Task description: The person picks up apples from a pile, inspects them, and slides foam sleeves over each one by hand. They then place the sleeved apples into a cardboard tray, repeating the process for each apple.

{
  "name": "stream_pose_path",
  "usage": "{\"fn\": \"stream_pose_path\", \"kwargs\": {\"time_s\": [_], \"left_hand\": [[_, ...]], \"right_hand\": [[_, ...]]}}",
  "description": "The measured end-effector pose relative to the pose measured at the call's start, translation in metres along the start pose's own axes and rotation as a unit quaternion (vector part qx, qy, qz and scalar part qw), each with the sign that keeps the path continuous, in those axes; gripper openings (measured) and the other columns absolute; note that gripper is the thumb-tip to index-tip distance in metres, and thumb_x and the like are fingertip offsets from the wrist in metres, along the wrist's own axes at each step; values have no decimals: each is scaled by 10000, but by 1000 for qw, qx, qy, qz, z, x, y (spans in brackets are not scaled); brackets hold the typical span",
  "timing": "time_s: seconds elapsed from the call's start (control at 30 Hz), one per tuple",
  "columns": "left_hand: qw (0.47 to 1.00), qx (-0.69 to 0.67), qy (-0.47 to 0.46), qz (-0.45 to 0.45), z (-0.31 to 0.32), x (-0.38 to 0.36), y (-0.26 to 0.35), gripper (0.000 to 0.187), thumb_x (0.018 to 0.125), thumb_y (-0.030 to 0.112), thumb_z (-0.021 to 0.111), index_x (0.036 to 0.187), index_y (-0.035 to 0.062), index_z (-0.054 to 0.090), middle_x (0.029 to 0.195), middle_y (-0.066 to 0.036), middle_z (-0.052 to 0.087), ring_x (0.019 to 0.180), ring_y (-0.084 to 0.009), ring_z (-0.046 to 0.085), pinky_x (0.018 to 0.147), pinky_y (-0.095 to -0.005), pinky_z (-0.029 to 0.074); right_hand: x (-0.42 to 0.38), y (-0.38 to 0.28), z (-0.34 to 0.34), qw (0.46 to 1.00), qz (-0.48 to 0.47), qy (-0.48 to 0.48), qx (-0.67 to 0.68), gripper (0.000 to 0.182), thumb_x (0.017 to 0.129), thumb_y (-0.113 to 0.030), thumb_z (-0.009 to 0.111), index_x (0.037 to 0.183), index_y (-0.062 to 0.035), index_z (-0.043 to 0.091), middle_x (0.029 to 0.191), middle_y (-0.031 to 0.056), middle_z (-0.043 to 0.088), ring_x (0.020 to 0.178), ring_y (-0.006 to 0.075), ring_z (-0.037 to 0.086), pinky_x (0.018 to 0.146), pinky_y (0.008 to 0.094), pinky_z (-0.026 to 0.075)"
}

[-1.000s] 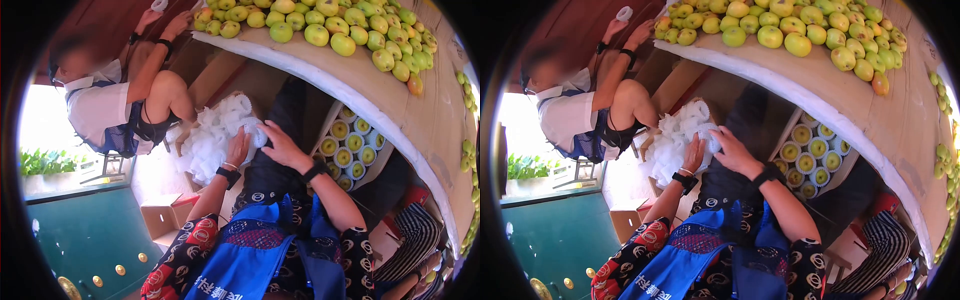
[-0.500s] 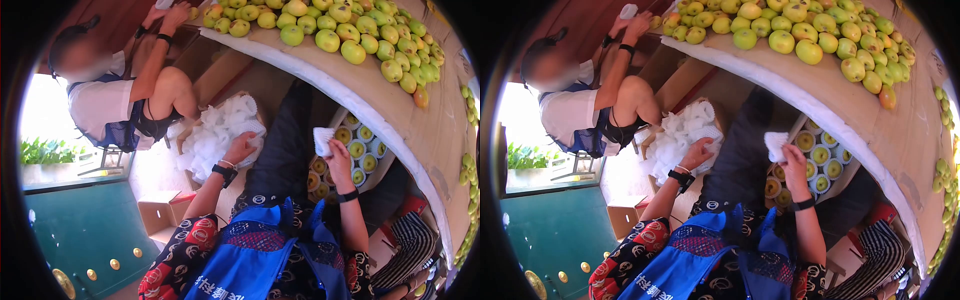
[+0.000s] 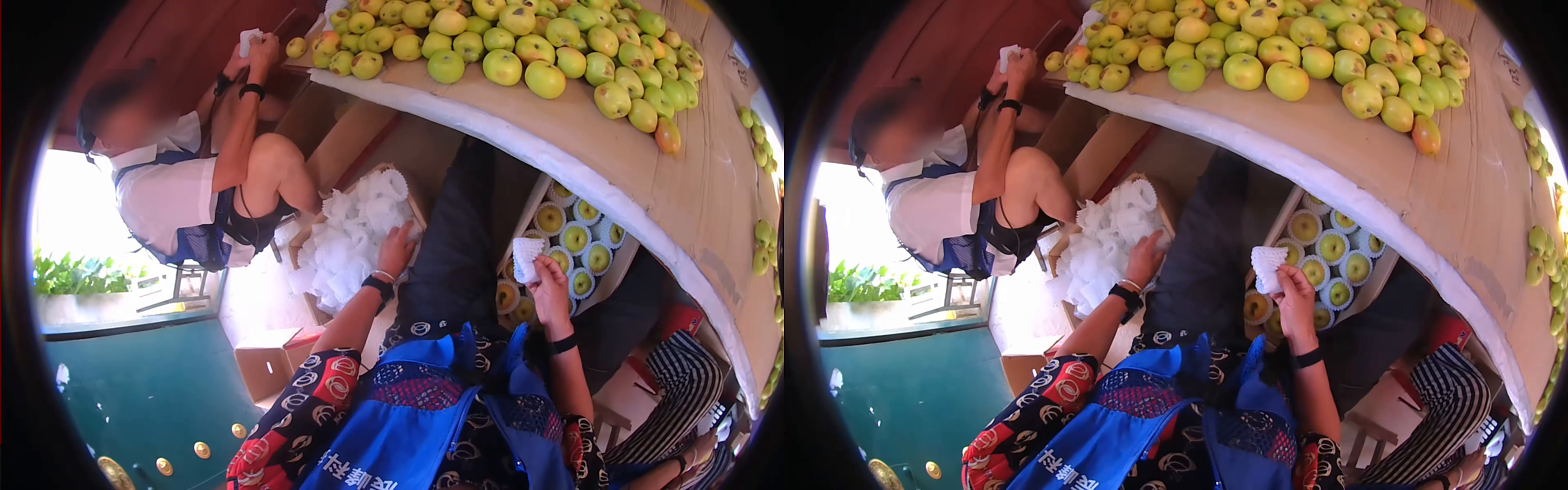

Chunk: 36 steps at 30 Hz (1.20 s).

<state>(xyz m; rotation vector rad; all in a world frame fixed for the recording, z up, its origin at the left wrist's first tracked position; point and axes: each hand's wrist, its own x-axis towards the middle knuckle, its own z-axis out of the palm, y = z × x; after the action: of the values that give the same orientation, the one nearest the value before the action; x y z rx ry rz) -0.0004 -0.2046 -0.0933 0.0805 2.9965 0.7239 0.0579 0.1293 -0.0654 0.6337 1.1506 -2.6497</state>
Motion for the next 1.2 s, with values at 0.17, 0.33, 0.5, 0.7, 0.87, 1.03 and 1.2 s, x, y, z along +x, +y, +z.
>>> {"fn": "stream_pose_path", "kwargs": {"time_s": [0.17, 0.33, 0.5, 0.7, 0.87, 1.03, 1.2], "left_hand": [[989, 125, -63, -46, 13, 8, 8, 325, 790, 98, 529, 1112, 136, 542, 895, -175, 539, 845, -358, 577, 728, -459, 469], [978, 148, -130, -66, 40, 44, -34, 259, 789, 175, 539, 1040, 123, 576, 923, -186, 592, 861, -373, 596, 742, -456, 483], [964, 143, -129, -183, 52, 62, -20, 361, 794, 192, 534, 1136, 95, 473, 900, -209, 630, 897, -363, 606, 751, -454, 488], [966, 107, -97, -214, 70, 71, -40, 536, 769, 319, 597, 1192, 81, 368, 1015, -231, 597, 920, -402, 583, 795, -478, 451], [979, 52, -82, -180, 66, 68, -39, 640, 736, 381, 643, 1201, 48, 356, 1023, -248, 589, 956, -426, 556, 801, -486, 442], [983, 37, -138, -119, 24, 51, -13, 718, 741, 344, 644, 1272, 1, 303, 1007, -278, 583, 962, -435, 549, 805, -486, 440], [984, -13, -149, -95, -8, 47, 0, 686, 749, 230, 635, 1313, 30, 298, 854, -227, 631, 850, -395, 603, 769, -442, 474]], "right_hand": [[-6, -5, 6, 1000, -1, 8, 29, 117, 887, -99, 538, 988, -59, 583, 900, 11, 614, 769, 96, 579, 633, 222, 441], [-7, -2, 8, 997, -39, 46, -47, 140, 827, -8, 586, 963, -41, 574, 834, -20, 578, 735, 60, 538, 641, 197, 427], [-15, -12, 15, 983, -144, 46, -105, 199, 800, 30, 599, 982, -31, 543, 824, -14, 561, 726, 50, 520, 666, 186, 416], [-33, -38, 39, 970, -198, 45, -131, 291, 789, 58, 594, 1056, 14, 488, 952, 43, 575, 856, 77, 550, 755, 211, 458], [-30, -39, 34, 971, -197, 37, -134, 253, 795, 15, 622, 1027, 6, 520, 934, 22, 584, 824, 69, 547, 754, 214, 446], [-32, -44, 31, 959, -216, 69, -168, 231, 810, -3, 611, 1027, 32, 537, 892, 39, 612, 778, 68, 561, 698, 202, 459], [-29, -40, 27, 956, -226, 63, -175, 200, 838, -40, 593, 1017, 31, 538, 877, 25, 605, 763, 58, 552, 672, 201, 452]]}}
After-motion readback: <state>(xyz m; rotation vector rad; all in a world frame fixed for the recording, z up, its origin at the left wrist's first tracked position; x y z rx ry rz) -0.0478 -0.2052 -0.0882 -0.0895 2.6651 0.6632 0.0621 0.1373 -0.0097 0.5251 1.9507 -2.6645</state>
